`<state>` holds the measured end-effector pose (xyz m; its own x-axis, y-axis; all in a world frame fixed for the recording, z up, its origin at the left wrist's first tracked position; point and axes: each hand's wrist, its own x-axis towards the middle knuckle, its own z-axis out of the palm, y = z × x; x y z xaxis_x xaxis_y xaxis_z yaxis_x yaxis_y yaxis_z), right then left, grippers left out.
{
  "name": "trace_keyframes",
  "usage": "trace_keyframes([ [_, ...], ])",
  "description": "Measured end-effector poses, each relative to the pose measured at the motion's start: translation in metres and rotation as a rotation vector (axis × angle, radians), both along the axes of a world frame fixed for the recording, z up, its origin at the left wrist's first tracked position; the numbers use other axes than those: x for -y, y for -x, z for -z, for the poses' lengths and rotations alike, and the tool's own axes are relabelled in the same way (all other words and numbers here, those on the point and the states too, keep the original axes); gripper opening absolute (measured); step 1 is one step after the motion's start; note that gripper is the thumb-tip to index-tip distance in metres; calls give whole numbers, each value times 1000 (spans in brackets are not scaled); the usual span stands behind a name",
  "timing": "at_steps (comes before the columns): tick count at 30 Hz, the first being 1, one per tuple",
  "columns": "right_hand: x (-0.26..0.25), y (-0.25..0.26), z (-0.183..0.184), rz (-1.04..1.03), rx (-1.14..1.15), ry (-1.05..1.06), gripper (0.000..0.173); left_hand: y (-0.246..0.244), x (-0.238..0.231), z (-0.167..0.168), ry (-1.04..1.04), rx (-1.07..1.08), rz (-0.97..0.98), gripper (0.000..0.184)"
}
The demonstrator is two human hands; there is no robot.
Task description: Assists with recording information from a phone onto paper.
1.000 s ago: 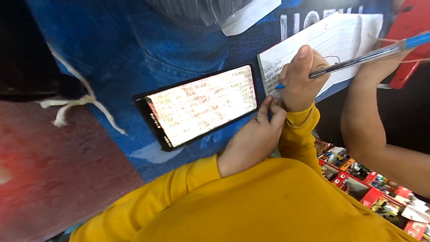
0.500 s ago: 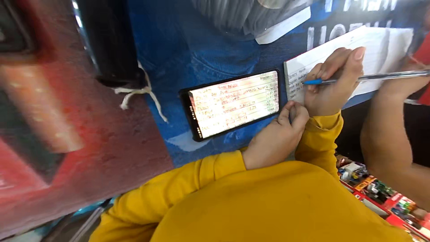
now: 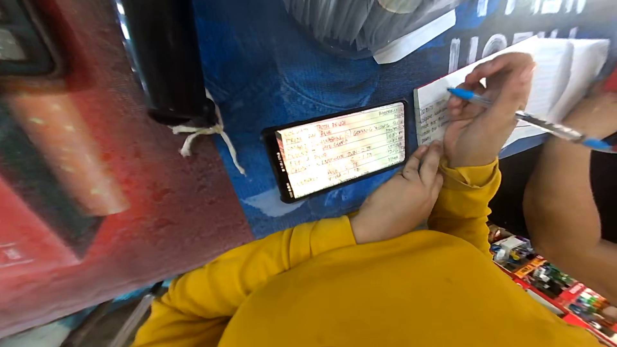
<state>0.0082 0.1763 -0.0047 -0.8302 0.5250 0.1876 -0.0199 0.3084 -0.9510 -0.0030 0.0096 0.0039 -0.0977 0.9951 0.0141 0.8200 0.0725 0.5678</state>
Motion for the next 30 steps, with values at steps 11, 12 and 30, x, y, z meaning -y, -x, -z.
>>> trace_keyframes([
  [11, -20, -10, 5, -346, -88, -72, 45, -5, 1, 3, -39, 19, -65, 35],
  [12, -20, -10, 5, -341, -82, -75, 49, -5, 1, 3, -40, 4, -70, 34],
  [30, 3, -4, 2, 88, -31, -124, 46, -6, 1, 7, -94, -28, -96, 35],
])
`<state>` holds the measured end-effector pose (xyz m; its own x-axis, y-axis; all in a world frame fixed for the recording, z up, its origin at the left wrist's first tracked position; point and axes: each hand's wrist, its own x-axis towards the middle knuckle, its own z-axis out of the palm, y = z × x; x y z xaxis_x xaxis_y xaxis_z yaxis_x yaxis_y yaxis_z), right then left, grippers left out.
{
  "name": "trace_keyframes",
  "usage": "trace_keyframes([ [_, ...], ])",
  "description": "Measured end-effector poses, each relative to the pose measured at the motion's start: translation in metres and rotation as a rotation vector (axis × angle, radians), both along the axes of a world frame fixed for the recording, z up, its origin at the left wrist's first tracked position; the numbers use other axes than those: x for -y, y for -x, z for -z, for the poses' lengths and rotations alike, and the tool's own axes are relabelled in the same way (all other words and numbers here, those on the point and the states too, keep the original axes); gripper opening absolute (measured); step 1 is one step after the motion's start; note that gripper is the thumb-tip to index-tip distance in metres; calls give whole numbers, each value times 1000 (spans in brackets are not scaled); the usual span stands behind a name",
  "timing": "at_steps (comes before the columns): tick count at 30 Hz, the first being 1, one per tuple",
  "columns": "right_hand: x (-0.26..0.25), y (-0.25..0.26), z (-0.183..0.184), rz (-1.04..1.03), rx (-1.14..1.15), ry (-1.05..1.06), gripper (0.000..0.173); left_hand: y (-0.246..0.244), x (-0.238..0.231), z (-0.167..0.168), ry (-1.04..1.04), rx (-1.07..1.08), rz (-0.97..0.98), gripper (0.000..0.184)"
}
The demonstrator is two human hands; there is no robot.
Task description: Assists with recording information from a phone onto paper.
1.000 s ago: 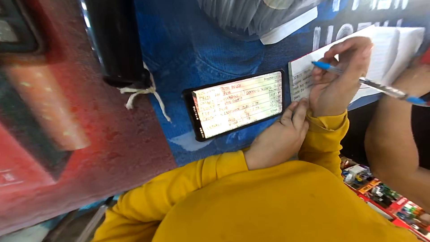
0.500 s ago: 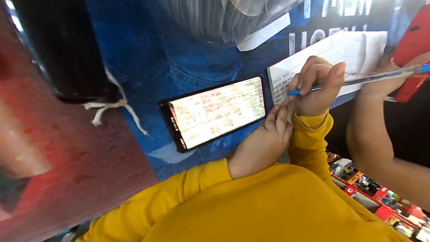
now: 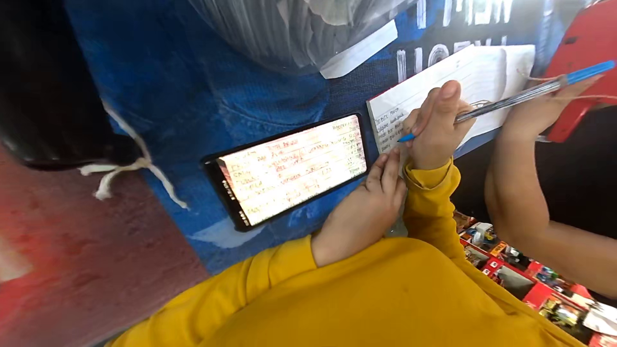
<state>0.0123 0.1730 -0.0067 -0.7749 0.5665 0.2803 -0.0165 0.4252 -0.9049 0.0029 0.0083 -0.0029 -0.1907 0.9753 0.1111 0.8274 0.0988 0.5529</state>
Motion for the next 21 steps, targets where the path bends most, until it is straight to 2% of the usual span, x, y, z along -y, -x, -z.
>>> trace_keyframes([
  [6, -2, -2, 2, -12, 5, -64, 46, -1, 0, -1, 8, -35, -11, 34],
  [16, 0, -4, 5, -14, 12, -182, 45, -3, 0, 0, -20, 31, -53, 31],
  [21, -3, -4, 4, -20, -2, -78, 45, -1, 0, 1, -19, 0, -29, 31],
])
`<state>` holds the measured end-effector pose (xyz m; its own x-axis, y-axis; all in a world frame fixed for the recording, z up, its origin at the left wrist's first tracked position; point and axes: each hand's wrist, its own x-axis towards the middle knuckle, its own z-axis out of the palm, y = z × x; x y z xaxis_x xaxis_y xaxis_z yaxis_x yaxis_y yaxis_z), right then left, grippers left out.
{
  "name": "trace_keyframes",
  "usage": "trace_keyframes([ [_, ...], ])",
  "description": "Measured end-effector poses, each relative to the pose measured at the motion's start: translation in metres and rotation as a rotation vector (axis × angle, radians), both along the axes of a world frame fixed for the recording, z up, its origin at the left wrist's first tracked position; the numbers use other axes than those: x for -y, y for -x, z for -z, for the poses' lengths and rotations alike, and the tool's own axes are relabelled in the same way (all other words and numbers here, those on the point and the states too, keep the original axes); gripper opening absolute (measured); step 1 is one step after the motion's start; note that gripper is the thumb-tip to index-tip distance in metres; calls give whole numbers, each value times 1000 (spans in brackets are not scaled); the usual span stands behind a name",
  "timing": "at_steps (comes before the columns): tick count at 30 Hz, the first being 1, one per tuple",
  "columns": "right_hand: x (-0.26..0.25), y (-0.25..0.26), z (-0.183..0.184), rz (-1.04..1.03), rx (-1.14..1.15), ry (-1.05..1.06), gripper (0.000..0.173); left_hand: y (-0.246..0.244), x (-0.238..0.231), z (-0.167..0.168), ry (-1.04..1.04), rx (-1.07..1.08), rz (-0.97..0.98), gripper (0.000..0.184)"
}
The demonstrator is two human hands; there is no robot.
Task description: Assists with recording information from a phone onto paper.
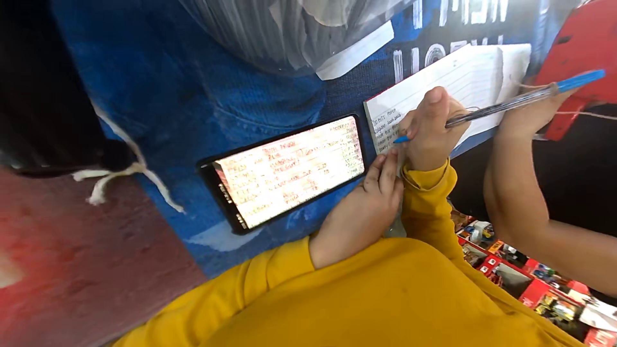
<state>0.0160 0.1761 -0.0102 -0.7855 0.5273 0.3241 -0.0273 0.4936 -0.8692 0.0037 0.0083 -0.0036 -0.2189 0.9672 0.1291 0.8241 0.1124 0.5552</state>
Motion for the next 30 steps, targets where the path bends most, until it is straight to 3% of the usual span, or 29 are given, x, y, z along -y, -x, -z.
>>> trace_keyframes([
  [8, -1, 0, 2, 22, 28, -129, 45, -1, 1, -1, 3, -13, -16, 31],
  [30, -1, 1, 2, 64, 12, -108, 45, 0, 1, -1, 6, 1, 5, 32],
])
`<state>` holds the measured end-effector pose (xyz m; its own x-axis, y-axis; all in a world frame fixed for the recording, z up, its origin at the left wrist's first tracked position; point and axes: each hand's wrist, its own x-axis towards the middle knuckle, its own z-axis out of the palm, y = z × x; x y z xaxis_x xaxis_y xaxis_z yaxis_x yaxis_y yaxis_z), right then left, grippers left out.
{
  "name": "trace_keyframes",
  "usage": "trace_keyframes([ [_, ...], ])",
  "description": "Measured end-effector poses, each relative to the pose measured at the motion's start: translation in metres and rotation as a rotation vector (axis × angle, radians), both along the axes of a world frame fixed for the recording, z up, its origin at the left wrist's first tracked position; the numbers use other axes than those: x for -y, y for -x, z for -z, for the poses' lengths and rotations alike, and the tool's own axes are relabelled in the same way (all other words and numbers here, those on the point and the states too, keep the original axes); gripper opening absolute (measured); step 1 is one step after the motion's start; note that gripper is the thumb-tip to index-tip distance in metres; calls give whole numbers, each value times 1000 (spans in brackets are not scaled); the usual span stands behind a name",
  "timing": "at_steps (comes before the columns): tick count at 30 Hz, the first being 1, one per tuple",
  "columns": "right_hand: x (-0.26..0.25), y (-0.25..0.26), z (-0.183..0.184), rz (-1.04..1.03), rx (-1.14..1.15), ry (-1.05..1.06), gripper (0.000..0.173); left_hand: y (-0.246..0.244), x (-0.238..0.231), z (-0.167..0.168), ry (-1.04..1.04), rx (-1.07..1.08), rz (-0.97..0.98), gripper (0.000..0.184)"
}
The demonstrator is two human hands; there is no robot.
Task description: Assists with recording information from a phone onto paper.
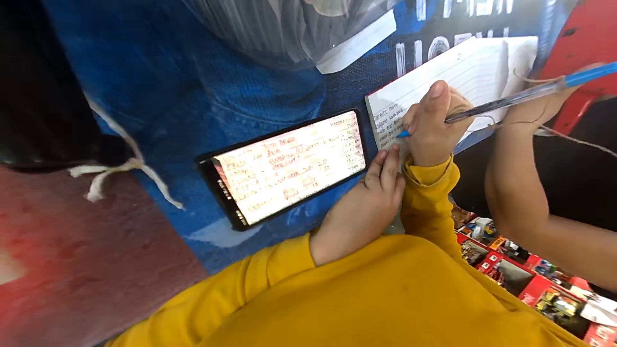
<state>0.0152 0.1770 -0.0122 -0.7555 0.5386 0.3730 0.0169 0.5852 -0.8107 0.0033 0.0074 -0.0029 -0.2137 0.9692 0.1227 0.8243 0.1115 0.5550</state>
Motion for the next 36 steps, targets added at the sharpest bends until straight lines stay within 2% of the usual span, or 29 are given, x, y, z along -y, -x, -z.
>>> trace_keyframes([
  [14, -2, 1, 0, 5, -20, 61, 46, 0, 0, 1, 8, -28, 13, 32],
  [21, -3, 0, 0, -9, 15, 14, 45, -2, 0, 1, 0, -3, -6, 32],
  [26, -4, 1, -1, -7, -13, 115, 45, 0, 0, 1, 11, -30, 13, 34],
  [36, -5, 1, -2, 2, 28, 7, 46, 1, -1, 0, 34, -32, 27, 34],
])
